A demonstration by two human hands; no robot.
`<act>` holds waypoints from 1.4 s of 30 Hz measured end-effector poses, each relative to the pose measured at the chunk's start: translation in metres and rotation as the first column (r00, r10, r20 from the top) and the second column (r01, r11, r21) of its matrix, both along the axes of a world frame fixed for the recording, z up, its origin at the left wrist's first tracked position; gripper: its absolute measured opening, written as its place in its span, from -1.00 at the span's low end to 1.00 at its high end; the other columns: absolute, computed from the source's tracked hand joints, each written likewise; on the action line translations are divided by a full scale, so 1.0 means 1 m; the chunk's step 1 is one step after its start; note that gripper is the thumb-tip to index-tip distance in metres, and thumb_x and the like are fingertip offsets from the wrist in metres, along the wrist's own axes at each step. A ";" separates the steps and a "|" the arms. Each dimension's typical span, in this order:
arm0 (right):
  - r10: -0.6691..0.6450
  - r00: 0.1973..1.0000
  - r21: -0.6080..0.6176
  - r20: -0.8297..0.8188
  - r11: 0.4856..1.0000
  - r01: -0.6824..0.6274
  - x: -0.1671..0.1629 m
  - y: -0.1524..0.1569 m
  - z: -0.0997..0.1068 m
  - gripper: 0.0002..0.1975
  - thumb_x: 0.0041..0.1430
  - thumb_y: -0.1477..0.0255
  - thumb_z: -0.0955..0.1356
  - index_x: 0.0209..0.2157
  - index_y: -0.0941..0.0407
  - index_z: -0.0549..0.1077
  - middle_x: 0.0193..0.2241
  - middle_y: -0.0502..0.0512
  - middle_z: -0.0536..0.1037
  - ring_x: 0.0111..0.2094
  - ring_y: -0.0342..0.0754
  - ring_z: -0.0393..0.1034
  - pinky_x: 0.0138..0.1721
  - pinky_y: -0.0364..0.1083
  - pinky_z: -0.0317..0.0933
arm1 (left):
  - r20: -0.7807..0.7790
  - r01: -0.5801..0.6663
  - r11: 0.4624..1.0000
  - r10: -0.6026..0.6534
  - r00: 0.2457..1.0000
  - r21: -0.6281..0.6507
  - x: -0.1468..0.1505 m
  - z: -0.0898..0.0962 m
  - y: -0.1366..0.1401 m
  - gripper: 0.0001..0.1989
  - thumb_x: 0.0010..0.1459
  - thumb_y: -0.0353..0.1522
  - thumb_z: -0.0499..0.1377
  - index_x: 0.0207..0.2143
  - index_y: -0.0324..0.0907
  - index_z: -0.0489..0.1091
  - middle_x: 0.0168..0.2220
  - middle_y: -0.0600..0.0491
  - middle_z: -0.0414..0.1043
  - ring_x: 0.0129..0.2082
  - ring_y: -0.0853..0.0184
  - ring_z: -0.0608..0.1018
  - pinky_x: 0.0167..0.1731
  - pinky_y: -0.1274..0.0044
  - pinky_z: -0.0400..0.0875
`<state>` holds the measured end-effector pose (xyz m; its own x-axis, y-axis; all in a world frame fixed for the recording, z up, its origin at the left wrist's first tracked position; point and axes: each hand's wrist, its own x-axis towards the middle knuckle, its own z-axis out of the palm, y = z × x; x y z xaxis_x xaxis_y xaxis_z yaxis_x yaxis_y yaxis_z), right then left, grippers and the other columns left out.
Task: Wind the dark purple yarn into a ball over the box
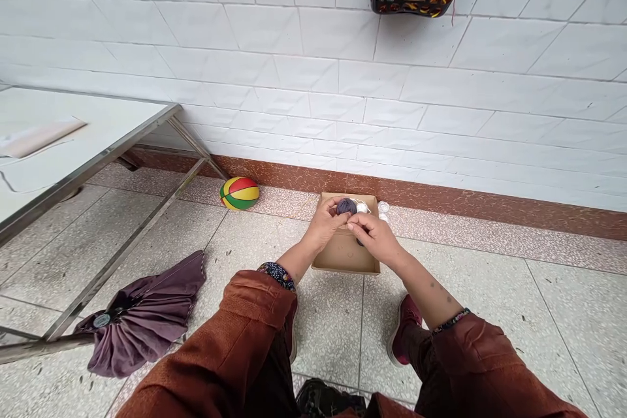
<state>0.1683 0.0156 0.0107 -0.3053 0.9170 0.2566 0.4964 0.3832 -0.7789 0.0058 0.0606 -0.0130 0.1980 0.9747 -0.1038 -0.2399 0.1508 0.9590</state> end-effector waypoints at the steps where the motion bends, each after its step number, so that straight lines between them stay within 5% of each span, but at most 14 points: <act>1: -0.024 0.999 -0.012 -0.035 1.000 0.024 0.001 0.001 0.002 -0.79 0.35 0.31 0.28 -0.35 0.07 0.45 -0.46 -0.01 0.49 -0.42 -0.08 0.35 -0.33 -0.12 0.21 | 0.016 0.041 0.999 -0.041 0.999 0.013 0.001 0.000 -0.002 -0.58 -0.04 -0.36 0.39 -0.08 -0.17 0.49 -0.13 0.00 0.53 -0.12 0.31 0.53 0.02 0.42 0.38; 6: -0.068 0.984 -0.076 -0.163 0.996 0.056 0.007 0.004 0.005 -0.77 0.34 0.27 0.27 -0.34 0.08 0.46 -0.45 -0.01 0.49 -0.43 -0.09 0.33 -0.37 -0.13 0.20 | 0.095 0.239 0.969 -0.243 0.965 0.057 0.003 0.003 -0.008 -0.55 0.14 -0.18 0.31 0.06 -0.13 0.46 0.04 -0.06 0.49 0.00 0.20 0.52 0.00 0.39 0.45; 11: -0.120 0.973 -0.020 -0.198 0.993 0.119 0.015 0.009 0.004 -0.78 0.29 0.27 0.33 -0.39 0.08 0.43 -0.50 -0.04 0.42 -0.48 -0.13 0.26 -0.40 -0.14 0.14 | -0.047 0.335 0.938 -0.332 0.942 0.090 -0.002 0.011 -0.009 -0.42 0.15 -0.14 0.30 0.19 -0.09 0.34 0.14 -0.09 0.38 0.01 0.16 0.50 -0.17 0.43 0.51; 18: -0.234 0.938 -0.016 -0.255 0.971 0.237 0.028 0.018 0.000 -0.73 0.23 0.20 0.39 -0.45 0.06 0.39 -0.52 -0.05 0.40 -0.49 -0.12 0.24 -0.42 -0.13 0.14 | -0.113 0.529 0.837 -0.518 0.848 0.137 -0.006 0.016 -0.014 -0.31 0.22 -0.19 0.26 0.33 0.01 0.10 -0.01 -0.07 0.43 -0.14 0.30 0.52 -0.37 0.59 0.38; 22: -0.290 0.917 -0.027 -0.273 0.955 0.294 0.027 0.018 0.000 -0.72 0.24 0.18 0.38 -0.44 0.06 0.40 -0.53 -0.07 0.36 -0.51 -0.13 0.21 -0.42 -0.13 0.13 | -0.020 0.617 0.778 -0.619 0.785 0.118 -0.005 0.013 -0.018 -0.30 0.24 -0.19 0.25 0.36 0.05 0.06 -0.14 -0.01 0.46 -0.25 0.32 0.56 -0.38 0.56 0.37; 32: -0.293 0.954 -0.020 -0.072 0.956 0.292 0.014 0.018 -0.025 -0.76 0.34 0.24 0.25 -0.36 0.05 0.39 -0.47 0.00 0.47 -0.45 -0.07 0.31 -0.37 -0.11 0.15 | 0.378 0.457 0.890 -0.418 0.826 -0.015 -0.007 0.025 -0.016 -0.50 0.11 -0.25 0.34 0.10 -0.16 0.41 -0.03 -0.11 0.50 -0.19 0.22 0.64 -0.23 0.47 0.49; 38: -0.259 0.964 -0.018 0.052 0.965 0.261 0.016 0.013 -0.027 -0.71 0.41 0.22 0.16 -0.25 0.04 0.41 -0.41 0.05 0.51 -0.41 -0.01 0.37 -0.36 -0.08 0.16 | 0.408 0.314 0.949 -0.273 0.871 -0.035 -0.012 0.030 -0.010 -0.51 0.02 -0.32 0.42 0.03 -0.14 0.44 0.03 -0.07 0.49 -0.02 0.20 0.58 0.03 0.34 0.46; 42: -0.139 0.988 -0.081 0.074 0.986 0.145 0.015 0.010 -0.019 -0.72 0.43 0.21 0.16 -0.14 0.04 0.39 -0.41 0.03 0.50 -0.41 -0.01 0.37 -0.34 -0.07 0.18 | 0.325 0.126 0.990 -0.100 0.940 -0.058 -0.020 0.024 0.003 -0.47 -0.05 -0.29 0.46 0.00 -0.10 0.43 0.00 0.01 0.50 -0.14 0.34 0.57 -0.17 0.51 0.46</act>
<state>0.1835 0.0252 -0.0081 -0.1847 0.9701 0.1577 0.5940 0.2380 -0.7685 -0.0142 0.0632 0.0112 0.3416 0.9355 -0.0902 -0.5095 0.2649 0.8187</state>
